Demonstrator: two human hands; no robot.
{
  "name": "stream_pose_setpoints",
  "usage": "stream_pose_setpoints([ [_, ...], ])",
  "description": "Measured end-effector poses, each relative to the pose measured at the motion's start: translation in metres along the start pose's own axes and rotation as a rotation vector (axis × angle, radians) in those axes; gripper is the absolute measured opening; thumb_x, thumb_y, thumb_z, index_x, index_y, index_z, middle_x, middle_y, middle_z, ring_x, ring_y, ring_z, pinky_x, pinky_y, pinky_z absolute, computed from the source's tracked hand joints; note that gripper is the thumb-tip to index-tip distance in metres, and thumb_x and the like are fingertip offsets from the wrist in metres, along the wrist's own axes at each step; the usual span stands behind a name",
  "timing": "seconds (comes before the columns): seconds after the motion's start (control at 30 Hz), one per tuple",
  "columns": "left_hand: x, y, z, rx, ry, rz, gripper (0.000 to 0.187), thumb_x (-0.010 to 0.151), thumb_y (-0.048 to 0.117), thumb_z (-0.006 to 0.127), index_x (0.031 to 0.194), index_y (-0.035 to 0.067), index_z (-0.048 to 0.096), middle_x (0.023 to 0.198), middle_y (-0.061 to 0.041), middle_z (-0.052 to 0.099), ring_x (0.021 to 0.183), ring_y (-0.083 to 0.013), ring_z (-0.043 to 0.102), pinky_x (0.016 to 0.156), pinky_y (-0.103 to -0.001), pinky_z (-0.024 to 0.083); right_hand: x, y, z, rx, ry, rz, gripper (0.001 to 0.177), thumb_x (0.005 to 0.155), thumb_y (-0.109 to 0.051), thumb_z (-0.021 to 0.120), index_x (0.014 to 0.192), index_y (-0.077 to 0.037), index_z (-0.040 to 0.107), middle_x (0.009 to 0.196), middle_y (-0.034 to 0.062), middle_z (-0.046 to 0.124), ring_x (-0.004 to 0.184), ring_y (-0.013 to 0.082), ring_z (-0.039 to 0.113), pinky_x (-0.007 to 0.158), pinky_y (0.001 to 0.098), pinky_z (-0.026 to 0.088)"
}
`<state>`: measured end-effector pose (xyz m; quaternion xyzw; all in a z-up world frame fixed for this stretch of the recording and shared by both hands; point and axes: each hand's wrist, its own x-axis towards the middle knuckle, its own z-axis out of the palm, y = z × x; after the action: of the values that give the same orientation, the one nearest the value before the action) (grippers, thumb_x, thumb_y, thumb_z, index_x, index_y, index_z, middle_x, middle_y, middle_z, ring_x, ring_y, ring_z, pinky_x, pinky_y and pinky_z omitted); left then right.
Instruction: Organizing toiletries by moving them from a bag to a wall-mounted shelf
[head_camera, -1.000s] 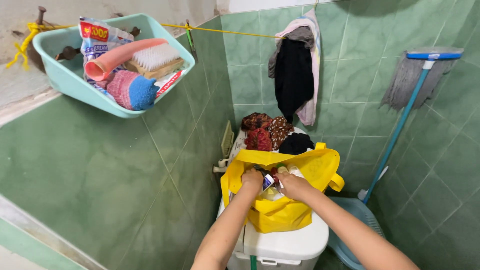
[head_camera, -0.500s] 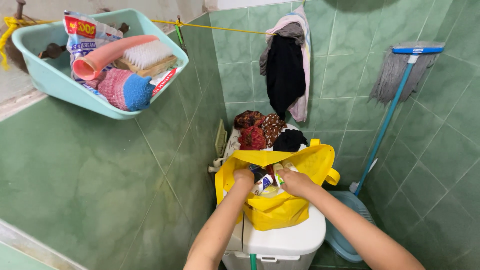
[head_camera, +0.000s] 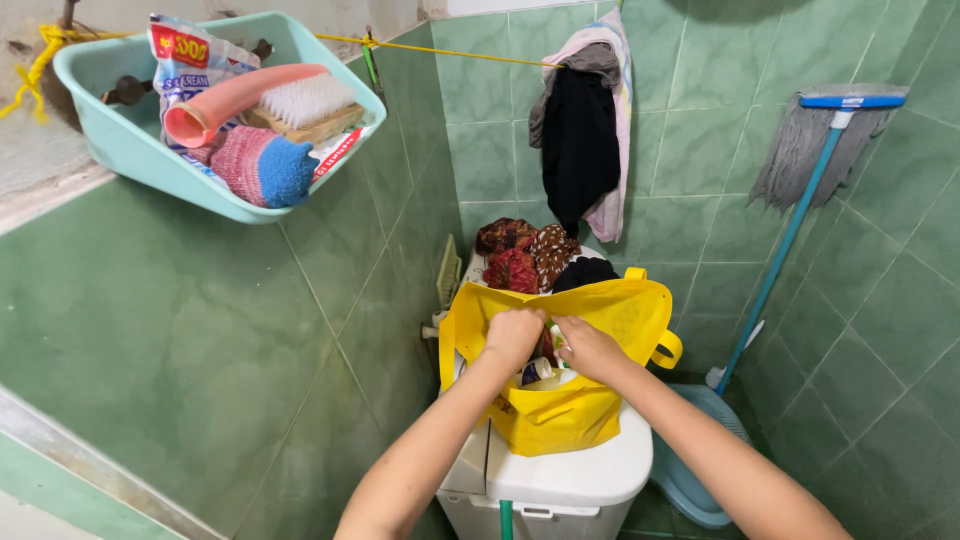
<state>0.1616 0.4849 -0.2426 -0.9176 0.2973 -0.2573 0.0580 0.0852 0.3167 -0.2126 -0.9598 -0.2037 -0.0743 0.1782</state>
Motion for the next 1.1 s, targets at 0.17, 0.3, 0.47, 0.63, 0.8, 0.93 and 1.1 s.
stream_pose_setpoints([
  [0.17, 0.000, 0.010, -0.059, 0.054, 0.285, 0.051, 0.019, 0.093, 0.012, 0.056, 0.097, 0.026, 0.067, 0.082, 0.005, 0.066, 0.074, -0.0177, 0.070, 0.057, -0.032, 0.058, 0.010, 0.034, 0.016, 0.137, 0.105, 0.006, 0.043, 0.088, -0.017, 0.071, 0.125, 0.000, 0.059, 0.117, 0.0225, 0.068, 0.114, 0.0441, 0.066, 0.097, 0.0538, 0.054],
  [0.3, 0.012, 0.026, -0.111, 0.029, 0.431, 0.094, 0.013, 0.094, 0.017, 0.059, 0.095, 0.028, 0.065, 0.081, 0.008, 0.062, 0.076, -0.0133, 0.066, 0.057, -0.026, 0.055, 0.006, 0.048, 0.002, 0.309, 0.219, 0.036, 0.045, 0.085, -0.028, 0.079, 0.114, 0.002, 0.062, 0.108, 0.0255, 0.071, 0.105, 0.0470, 0.068, 0.090, 0.0562, 0.057],
  [0.47, 0.040, 0.049, -0.140, -0.022, 0.487, 0.159, 0.004, 0.093, 0.026, 0.061, 0.094, 0.030, 0.062, 0.083, 0.009, 0.060, 0.083, -0.0137, 0.065, 0.064, -0.026, 0.055, 0.000, 0.093, -0.017, 0.418, 0.368, 0.107, 0.037, 0.085, -0.024, 0.081, 0.110, 0.000, 0.068, 0.101, 0.0158, 0.072, 0.084, 0.0320, 0.074, 0.071, 0.0419, 0.061],
  [0.63, 0.071, 0.082, -0.177, -0.313, 0.444, 0.209, 0.008, 0.094, 0.030, 0.065, 0.095, 0.024, 0.060, 0.084, 0.005, 0.059, 0.087, -0.0182, 0.065, 0.072, -0.030, 0.056, -0.044, 0.100, -0.082, 0.593, 0.519, 0.137, 0.033, 0.082, -0.015, 0.085, 0.104, 0.004, 0.069, 0.097, 0.0097, 0.069, 0.065, 0.0222, 0.074, 0.052, 0.0321, 0.062],
  [0.8, 0.104, 0.120, -0.195, -0.767, 0.294, 0.257, 0.020, 0.095, 0.027, 0.068, 0.111, 0.019, 0.059, 0.098, -0.005, 0.064, 0.101, -0.0302, 0.067, 0.087, -0.042, 0.056, -0.088, 0.150, -0.130, 0.624, 0.631, 0.132, 0.030, 0.081, -0.007, 0.084, 0.102, 0.005, 0.068, 0.095, 0.0113, 0.066, 0.064, 0.0236, 0.074, 0.045, 0.0297, 0.060],
  [0.93, 0.142, 0.170, -0.175, -1.035, 0.257, 0.310, 0.031, 0.088, 0.022, 0.077, 0.114, 0.017, 0.062, 0.103, -0.009, 0.069, 0.098, -0.0327, 0.072, 0.081, -0.042, 0.060, -0.137, 0.183, -0.170, 0.569, 0.671, 0.196, 0.029, 0.082, -0.005, 0.082, 0.105, 0.006, 0.068, 0.100, 0.0122, 0.068, 0.064, 0.0247, 0.075, 0.044, 0.0293, 0.060],
  [1.1, 0.188, 0.258, -0.145, -1.423, 0.140, 0.352, 0.041, 0.085, 0.010, 0.081, 0.121, 0.006, 0.061, 0.113, -0.021, 0.068, 0.102, -0.0364, 0.073, 0.082, -0.040, 0.062, -0.205, 0.214, -0.218, 0.488, 0.758, 0.200, 0.029, 0.083, -0.002, 0.080, 0.106, 0.008, 0.066, 0.099, 0.0152, 0.064, 0.067, 0.0247, 0.074, 0.046, 0.0312, 0.061],
])
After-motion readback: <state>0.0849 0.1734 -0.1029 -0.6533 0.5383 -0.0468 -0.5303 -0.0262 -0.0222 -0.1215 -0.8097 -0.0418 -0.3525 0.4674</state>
